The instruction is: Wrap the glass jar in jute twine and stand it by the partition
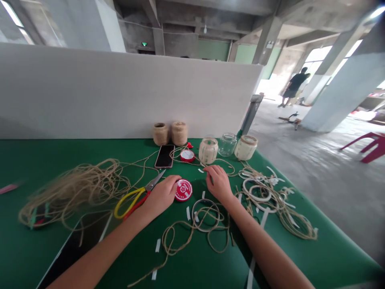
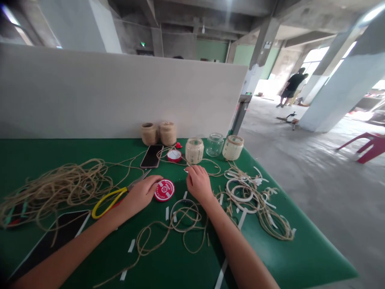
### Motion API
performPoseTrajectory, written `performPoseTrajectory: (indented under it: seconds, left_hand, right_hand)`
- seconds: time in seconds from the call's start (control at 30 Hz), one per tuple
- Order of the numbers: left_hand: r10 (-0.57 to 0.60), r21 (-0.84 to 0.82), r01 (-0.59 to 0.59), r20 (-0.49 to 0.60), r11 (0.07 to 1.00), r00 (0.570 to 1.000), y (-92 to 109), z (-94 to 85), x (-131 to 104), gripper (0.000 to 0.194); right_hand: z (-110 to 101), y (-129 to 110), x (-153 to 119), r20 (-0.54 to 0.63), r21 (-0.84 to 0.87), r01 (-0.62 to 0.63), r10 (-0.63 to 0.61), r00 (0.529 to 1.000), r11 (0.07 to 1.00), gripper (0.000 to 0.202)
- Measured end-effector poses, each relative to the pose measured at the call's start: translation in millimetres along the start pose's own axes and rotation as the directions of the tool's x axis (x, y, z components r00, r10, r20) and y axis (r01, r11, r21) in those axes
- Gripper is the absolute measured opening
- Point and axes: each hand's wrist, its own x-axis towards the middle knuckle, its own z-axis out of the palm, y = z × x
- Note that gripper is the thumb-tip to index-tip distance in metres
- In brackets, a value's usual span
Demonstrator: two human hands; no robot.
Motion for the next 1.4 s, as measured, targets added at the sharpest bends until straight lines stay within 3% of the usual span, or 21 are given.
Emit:
performPoseTrajectory:
  seconds: [0.13, 0.3, 0.47, 0.63, 0.77, 0.93, 1.1, 1.23, 1.3, 1.4]
  left_hand:
    - [0.020, 0.014, -0.020, 0.009, 1.000, 1.000, -4, 4.0, -8, 0.035]
    - [0.152, 0.065, -0.149, -0.033, 0.987, 0.988, 8, 7.7, -15, 0.027]
    - [0.263, 0.156, -0.286, 0.150, 0.945, 0.953, 38, 15.5, -27, 0.018]
    - [0.222, 0.261, -0.276, 0.216, 0.925, 0.951, 45, 20.7, -33, 0.023]
    - [0.166, 0.277, -0.221, 0.208, 0.935, 0.964, 38, 13.9, -29, 0.023]
    - [0.087, 0.233, -0.128, 0.179, 0.964, 0.980, 30, 11.4, -26, 0.027]
    - [0.010, 0.161, -0.016, 0.038, 0.987, 0.999, 29, 5.4, -20, 0.017]
    - [-0.138, -0.127, 0.123, -0.116, 0.984, 0.984, 27, -3.9, -17, 0.018]
    - [-0.208, -0.327, 0.153, -0.140, 0.933, 0.968, 24, -4.6, -17, 0.015]
    - [-0.219, -0.573, 0.107, -0.131, 0.812, 0.967, 20, -1.2, -18, 0.013]
  right_hand:
    - [-5, -7, 1, 0.059, 0.009, 0.049, -0.049, 0.997, 0.999, 0.019]
    - [-6, -17, -1, 0.283, 0.040, 0.152, -0.157, 0.946, 0.988, 0.018]
    - [-6, -20, -2, 0.434, -0.020, 0.149, -0.126, 0.892, 0.989, 0.018]
    - [-7, -22, -3, 0.526, -0.073, 0.177, -0.113, 0.843, 0.981, 0.004]
    - [-8, -24, -4, 0.570, -0.075, 0.203, -0.125, 0.812, 0.976, 0.011]
    - [-11, -33, -2, 0.508, -0.085, 0.285, -0.205, 0.837, 0.955, 0.009]
    - [-19, -44, 4, 0.269, -0.016, 0.301, -0.286, 0.920, 0.953, 0.016]
    - [-21, -41, 6, 0.142, 0.066, 0.189, -0.196, 0.970, 0.980, 0.019]
    - [-19, -38, 5, 0.148, 0.095, 0.161, -0.174, 0.974, 0.982, 0.020]
    - [-15, -37, 2, 0.140, 0.142, 0.172, -0.192, 0.971, 0.975, 0.014]
